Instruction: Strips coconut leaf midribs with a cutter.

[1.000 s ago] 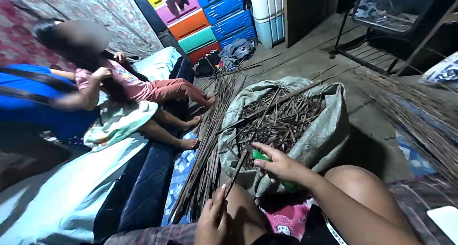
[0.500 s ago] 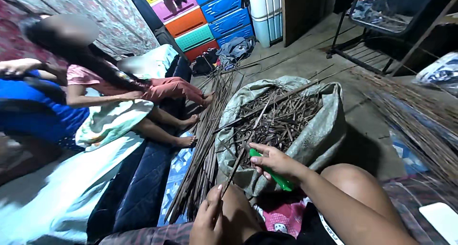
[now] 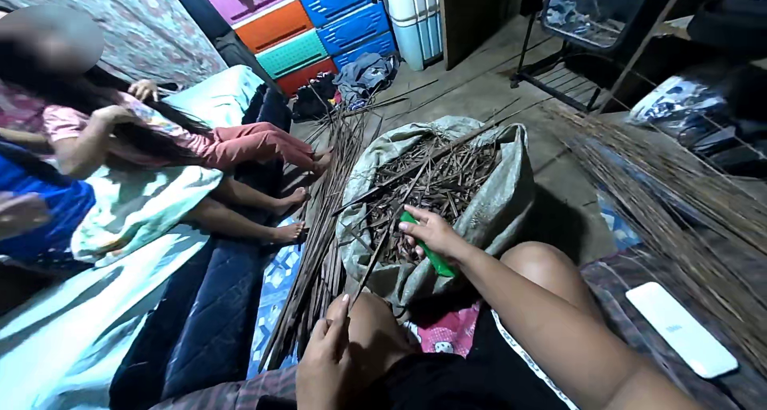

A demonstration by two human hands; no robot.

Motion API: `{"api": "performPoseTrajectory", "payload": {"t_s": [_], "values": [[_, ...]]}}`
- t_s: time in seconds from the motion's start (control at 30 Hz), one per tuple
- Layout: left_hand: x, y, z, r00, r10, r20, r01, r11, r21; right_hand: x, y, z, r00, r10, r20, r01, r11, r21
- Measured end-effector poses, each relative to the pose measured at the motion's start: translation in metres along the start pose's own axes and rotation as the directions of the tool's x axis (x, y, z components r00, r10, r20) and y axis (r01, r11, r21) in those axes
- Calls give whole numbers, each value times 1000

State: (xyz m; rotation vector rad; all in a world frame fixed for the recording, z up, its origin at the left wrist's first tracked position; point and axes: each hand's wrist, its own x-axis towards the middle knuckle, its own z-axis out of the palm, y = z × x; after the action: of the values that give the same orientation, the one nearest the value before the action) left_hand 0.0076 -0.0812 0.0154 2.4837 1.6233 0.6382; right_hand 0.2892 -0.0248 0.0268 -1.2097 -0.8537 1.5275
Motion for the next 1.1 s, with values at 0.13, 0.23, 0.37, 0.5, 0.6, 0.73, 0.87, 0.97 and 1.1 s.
{"api": "performPoseTrajectory", "payload": {"t_s": [0.13,0.23,0.37,0.5,0.6,0.73,0.87,0.97,1.1], "values": [[-3,-3,-8,999,22,47,-22,1000,-9,2,-4,-7,1000,2,-8,-1,1000,19],[-3,-5,-12,998,21,59,-21,1000,0,6,-7,-13,998,-5,-58,9,998,54],[-3,-13,-18,995,29,99,-26,999,-26,17,-14,-30,992,-7,-128,22,993,115],[-2,-21,-29,983,-3,184,11,999,-45,33,-25,-48,974,17,-228,25,984,178],[-1,-28,-35,972,-40,233,57,996,-67,56,-23,-70,931,27,-364,40,984,174],[-1,-43,-36,965,-79,250,107,989,-101,78,-10,-99,791,-70,-608,15,995,-95],[-1,-46,-31,962,-113,250,149,980,-130,65,-18,-79,767,-233,-598,73,957,-279],[1,-42,-26,953,-156,261,211,957,-200,32,-29,-39,942,-152,-298,65,956,-285],[3,-37,-22,939,-198,282,285,907,-312,6,-21,-1,987,61,151,-17,960,-280]]}}
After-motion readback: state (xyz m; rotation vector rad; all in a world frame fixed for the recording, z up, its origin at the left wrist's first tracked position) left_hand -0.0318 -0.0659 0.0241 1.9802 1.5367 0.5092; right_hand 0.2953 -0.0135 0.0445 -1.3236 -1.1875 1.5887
